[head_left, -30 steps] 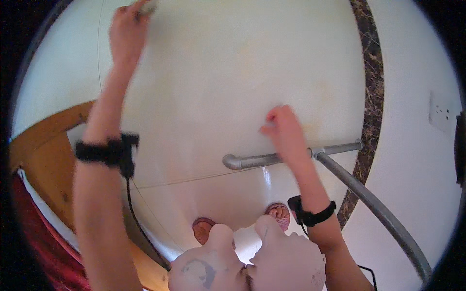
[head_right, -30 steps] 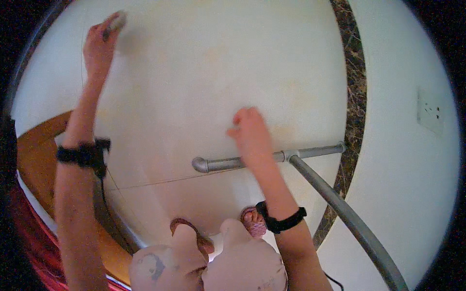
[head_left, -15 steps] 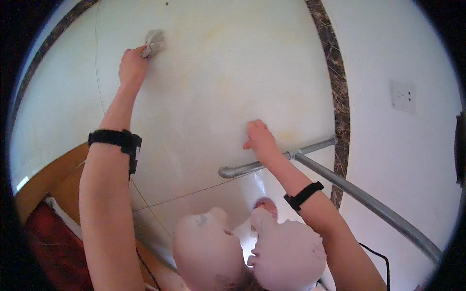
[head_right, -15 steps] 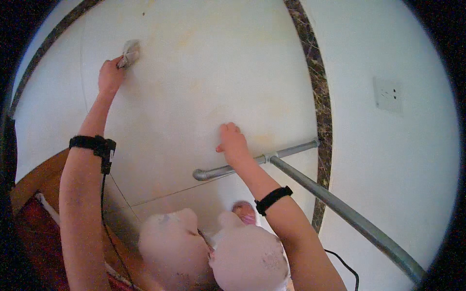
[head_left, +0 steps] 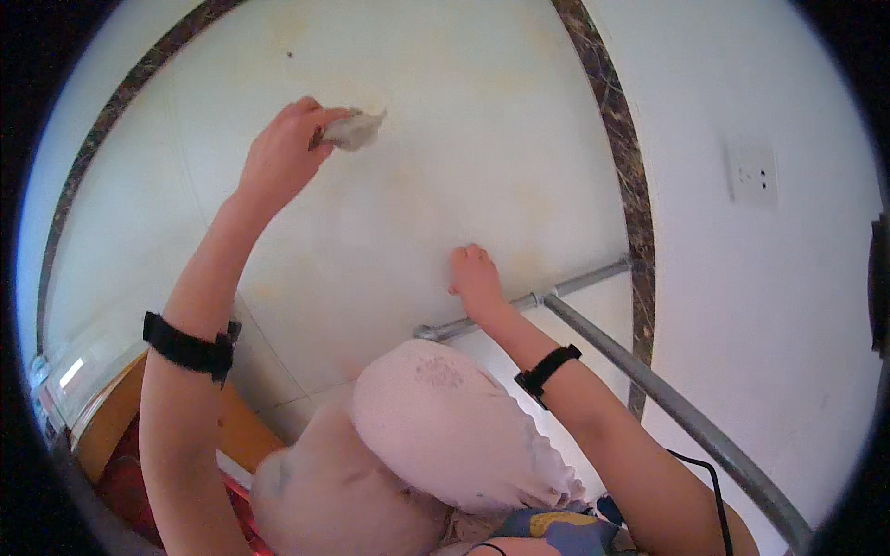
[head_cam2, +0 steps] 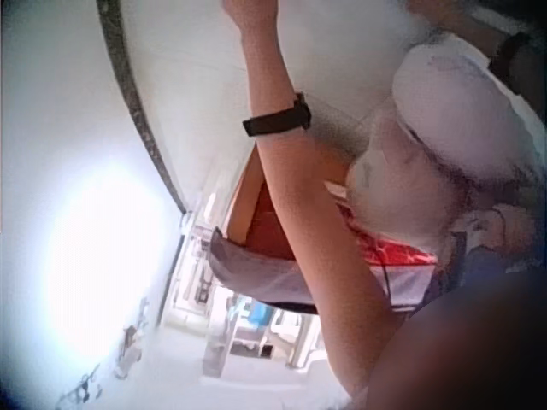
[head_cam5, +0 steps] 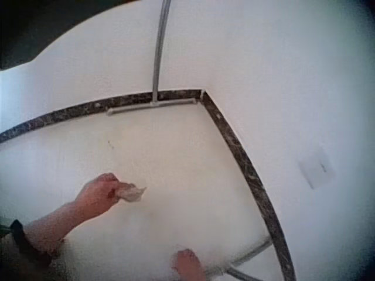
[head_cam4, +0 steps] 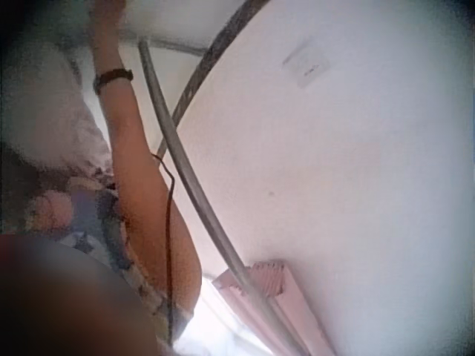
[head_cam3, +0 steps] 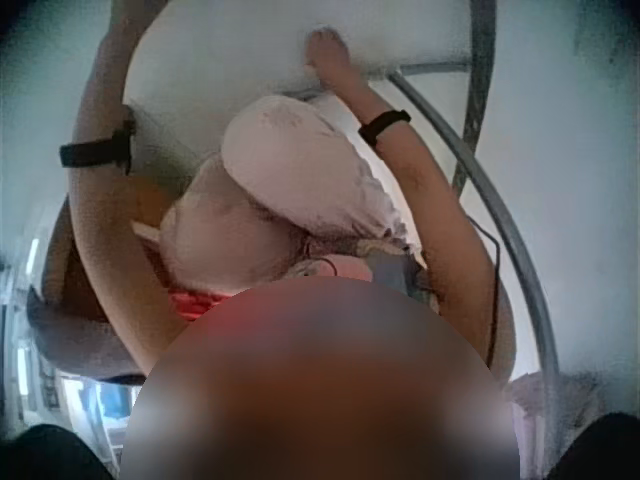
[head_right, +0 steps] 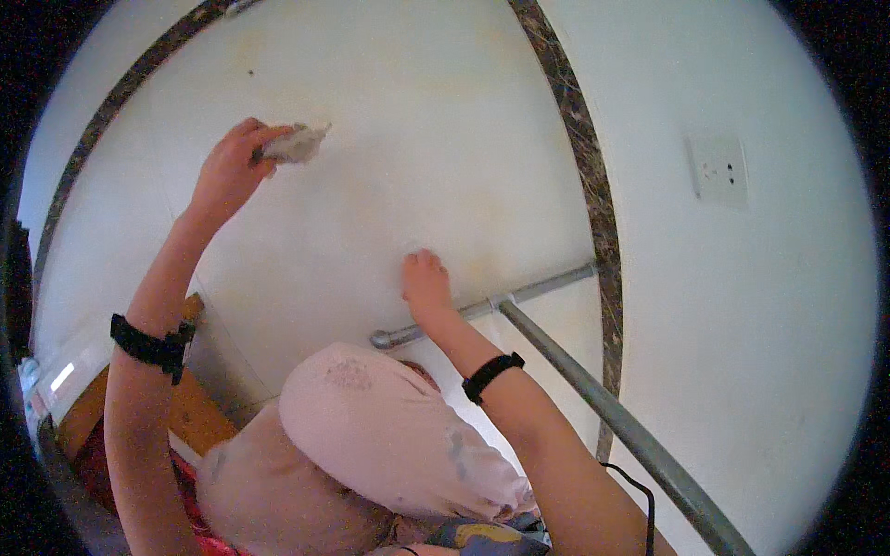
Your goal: The person wrings a cloth in a basin of water, then kneels on the floor to wipe the tile surface under and around a bed and a clothes rack.
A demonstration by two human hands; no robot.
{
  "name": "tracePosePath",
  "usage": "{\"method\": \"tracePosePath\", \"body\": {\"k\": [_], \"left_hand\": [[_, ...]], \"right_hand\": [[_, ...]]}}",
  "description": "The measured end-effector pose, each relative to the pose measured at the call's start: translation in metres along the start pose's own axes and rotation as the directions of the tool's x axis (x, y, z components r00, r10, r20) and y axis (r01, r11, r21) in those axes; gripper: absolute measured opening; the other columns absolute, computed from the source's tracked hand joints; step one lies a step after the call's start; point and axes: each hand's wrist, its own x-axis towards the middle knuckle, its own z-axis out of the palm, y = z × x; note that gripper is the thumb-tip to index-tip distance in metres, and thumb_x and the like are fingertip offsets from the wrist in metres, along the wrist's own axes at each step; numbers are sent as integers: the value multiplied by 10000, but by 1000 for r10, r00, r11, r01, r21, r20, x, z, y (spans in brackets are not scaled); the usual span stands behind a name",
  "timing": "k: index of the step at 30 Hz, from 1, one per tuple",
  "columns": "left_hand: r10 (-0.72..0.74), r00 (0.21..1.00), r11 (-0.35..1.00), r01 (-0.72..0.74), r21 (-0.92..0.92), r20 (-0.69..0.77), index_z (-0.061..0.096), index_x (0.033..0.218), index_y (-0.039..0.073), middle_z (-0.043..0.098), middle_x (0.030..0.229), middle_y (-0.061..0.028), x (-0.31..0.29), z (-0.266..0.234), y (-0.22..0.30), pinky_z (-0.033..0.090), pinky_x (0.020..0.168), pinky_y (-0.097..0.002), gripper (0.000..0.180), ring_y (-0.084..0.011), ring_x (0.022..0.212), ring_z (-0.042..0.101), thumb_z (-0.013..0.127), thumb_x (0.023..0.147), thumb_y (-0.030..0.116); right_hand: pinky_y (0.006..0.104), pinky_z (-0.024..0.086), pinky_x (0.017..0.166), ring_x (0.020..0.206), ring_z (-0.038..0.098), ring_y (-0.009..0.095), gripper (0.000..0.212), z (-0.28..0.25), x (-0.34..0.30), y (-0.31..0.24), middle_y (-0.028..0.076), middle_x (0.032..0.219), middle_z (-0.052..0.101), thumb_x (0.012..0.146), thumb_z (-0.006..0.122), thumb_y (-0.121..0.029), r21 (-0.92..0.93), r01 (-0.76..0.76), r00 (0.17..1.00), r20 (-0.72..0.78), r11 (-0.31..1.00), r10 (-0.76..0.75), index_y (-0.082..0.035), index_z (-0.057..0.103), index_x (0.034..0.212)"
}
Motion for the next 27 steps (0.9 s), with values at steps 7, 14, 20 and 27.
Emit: {"method": "tracePosePath", "body": {"k": [7,14,20,27], "left_hand": [[-86,992,976,66,-207,-93,594,1120,106,530,1034,-113,-21,34,-32,476,729,-349,420,-259,850,571,568,723,-27],[633,769,750,-578,-321,93,552,1161,101,443,1271,-52,-28,206,44,453,859,-362,389,-275,1057,486,497,780,45],[739,660,674,-722,-159,138,550,1152,95,470,1240,-63,-26,262,49,441,854,-365,345,-262,1021,495,478,817,136],[-519,808,644,156,-749,-278,585,1114,80,621,1021,-114,11,108,-181,413,809,-352,333,-235,884,557,476,806,16]], "right_hand": [[400,476,704,881,591,270,212,-36,8,-3,107,936,597,732,658,-185,98,-148,982,137,984,134,-79,572,894],[368,476,686,768,609,266,139,-74,14,33,103,845,632,790,617,-173,190,-332,923,-138,924,360,-71,596,882],[410,466,691,819,589,305,147,-82,26,46,110,862,606,778,619,-182,261,-309,927,-132,915,351,-78,571,869],[413,477,712,844,593,316,233,-64,87,34,129,929,597,764,654,-187,163,-332,929,-113,929,352,-49,543,916]]}}
